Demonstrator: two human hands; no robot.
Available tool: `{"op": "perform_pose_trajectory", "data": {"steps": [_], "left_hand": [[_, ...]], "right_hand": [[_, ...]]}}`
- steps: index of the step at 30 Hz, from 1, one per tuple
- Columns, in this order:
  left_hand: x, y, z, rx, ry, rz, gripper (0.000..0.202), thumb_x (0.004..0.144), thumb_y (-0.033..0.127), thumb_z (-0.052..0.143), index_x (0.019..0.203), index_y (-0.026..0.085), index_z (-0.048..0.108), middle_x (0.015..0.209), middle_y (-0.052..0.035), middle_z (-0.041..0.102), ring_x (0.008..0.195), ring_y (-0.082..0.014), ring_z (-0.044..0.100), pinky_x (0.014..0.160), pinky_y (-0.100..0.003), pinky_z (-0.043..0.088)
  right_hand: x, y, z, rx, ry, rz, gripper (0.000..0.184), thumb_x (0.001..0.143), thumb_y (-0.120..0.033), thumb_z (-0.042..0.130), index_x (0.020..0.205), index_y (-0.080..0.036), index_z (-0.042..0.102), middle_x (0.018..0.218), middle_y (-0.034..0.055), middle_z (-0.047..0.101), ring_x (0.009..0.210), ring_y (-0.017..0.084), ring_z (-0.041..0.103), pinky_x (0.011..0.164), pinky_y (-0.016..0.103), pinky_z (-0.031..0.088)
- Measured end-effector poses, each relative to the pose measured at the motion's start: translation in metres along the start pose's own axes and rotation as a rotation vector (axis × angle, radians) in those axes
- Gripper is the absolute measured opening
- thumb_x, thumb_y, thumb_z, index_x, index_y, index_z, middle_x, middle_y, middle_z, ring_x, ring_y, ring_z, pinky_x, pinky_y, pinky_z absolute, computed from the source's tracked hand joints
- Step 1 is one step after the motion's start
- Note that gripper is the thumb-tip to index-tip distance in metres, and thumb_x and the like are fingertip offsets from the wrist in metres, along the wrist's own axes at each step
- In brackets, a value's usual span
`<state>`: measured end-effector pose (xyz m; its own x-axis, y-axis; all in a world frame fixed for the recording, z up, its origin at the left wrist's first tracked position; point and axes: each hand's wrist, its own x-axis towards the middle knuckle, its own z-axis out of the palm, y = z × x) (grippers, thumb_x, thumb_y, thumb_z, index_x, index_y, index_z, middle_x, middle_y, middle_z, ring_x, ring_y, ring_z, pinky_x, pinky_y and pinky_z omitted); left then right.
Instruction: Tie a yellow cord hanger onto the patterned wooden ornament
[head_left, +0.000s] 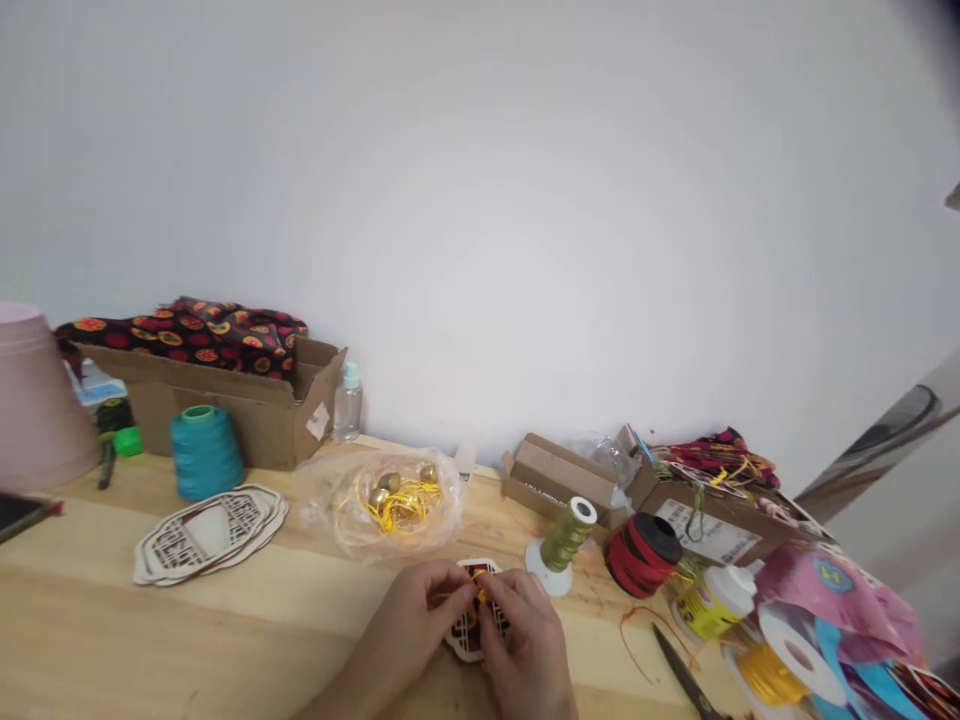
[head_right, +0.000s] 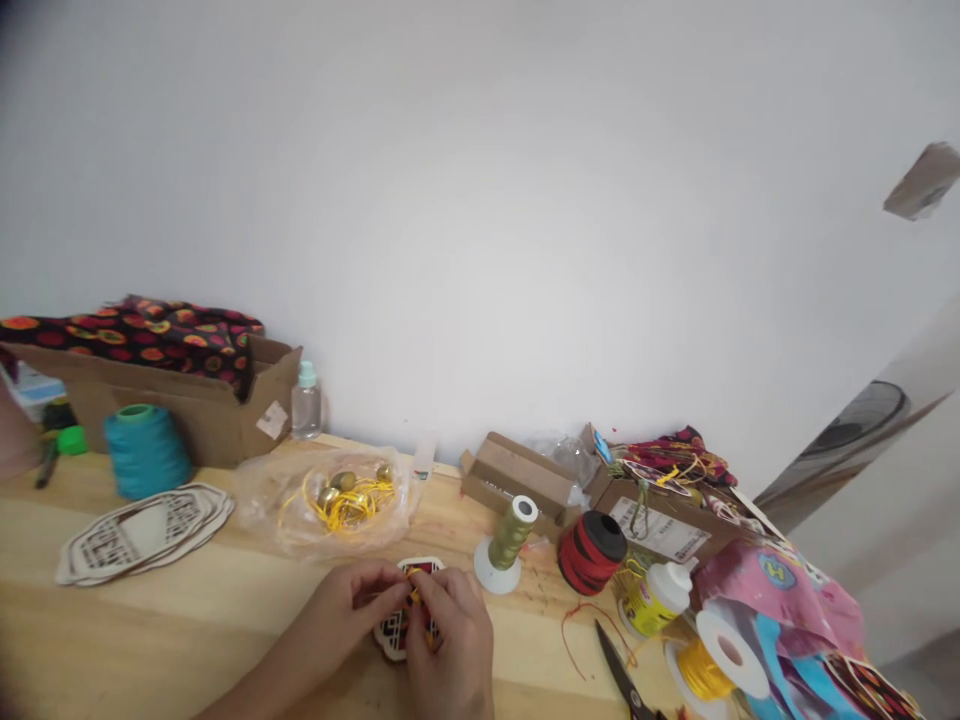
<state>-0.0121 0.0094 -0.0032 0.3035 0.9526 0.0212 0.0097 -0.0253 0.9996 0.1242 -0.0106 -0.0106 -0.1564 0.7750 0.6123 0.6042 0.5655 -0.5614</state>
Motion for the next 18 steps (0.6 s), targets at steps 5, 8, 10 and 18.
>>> {"op": "perform_pose_trajectory", "data": {"steps": [5, 8, 10, 18], "left_hand": [[0.0, 0.0, -0.0019, 0.016, -0.034, -0.017, 0.023, 0.07, 0.026, 0.053, 0.081, 0.011, 0.066, 0.071, -0.0048, 0.067, 0.072, -0.0199, 0.059, 0.065, -0.027, 0.044], [-0.0009, 0.001, -0.0019, 0.007, -0.016, -0.023, 0.02, 0.067, 0.025, 0.057, 0.08, 0.012, 0.067, 0.072, -0.0049, 0.068, 0.072, -0.0204, 0.06, 0.066, -0.027, 0.045], [-0.0014, 0.0015, -0.0015, -0.015, -0.003, -0.028, 0.019, 0.066, 0.024, 0.058, 0.078, 0.012, 0.067, 0.071, -0.0049, 0.068, 0.072, -0.0204, 0.06, 0.065, -0.027, 0.045], [-0.001, 0.0004, 0.0006, -0.077, 0.037, -0.04, 0.014, 0.064, 0.019, 0.058, 0.073, 0.014, 0.069, 0.066, -0.002, 0.068, 0.065, -0.0175, 0.059, 0.061, -0.024, 0.045]], "right_hand": [[-0.0011, 0.0006, -0.0008, 0.034, -0.05, 0.036, 0.029, 0.073, -0.007, 0.045, 0.095, -0.02, 0.059, 0.076, 0.005, 0.059, 0.071, 0.016, 0.053, 0.062, 0.026, 0.045], [-0.0018, 0.0013, -0.0006, 0.04, -0.06, 0.051, 0.028, 0.073, -0.007, 0.045, 0.094, -0.02, 0.059, 0.076, 0.005, 0.058, 0.072, 0.016, 0.053, 0.063, 0.027, 0.045], [-0.0025, 0.0017, -0.0003, 0.046, -0.066, 0.059, 0.027, 0.073, -0.008, 0.045, 0.094, -0.02, 0.059, 0.077, 0.0054, 0.058, 0.073, 0.017, 0.053, 0.064, 0.027, 0.045], [-0.0013, 0.0005, 0.0004, 0.079, -0.059, 0.093, 0.028, 0.073, -0.008, 0.045, 0.093, -0.02, 0.059, 0.076, 0.0052, 0.058, 0.072, 0.016, 0.054, 0.062, 0.026, 0.045]]}}
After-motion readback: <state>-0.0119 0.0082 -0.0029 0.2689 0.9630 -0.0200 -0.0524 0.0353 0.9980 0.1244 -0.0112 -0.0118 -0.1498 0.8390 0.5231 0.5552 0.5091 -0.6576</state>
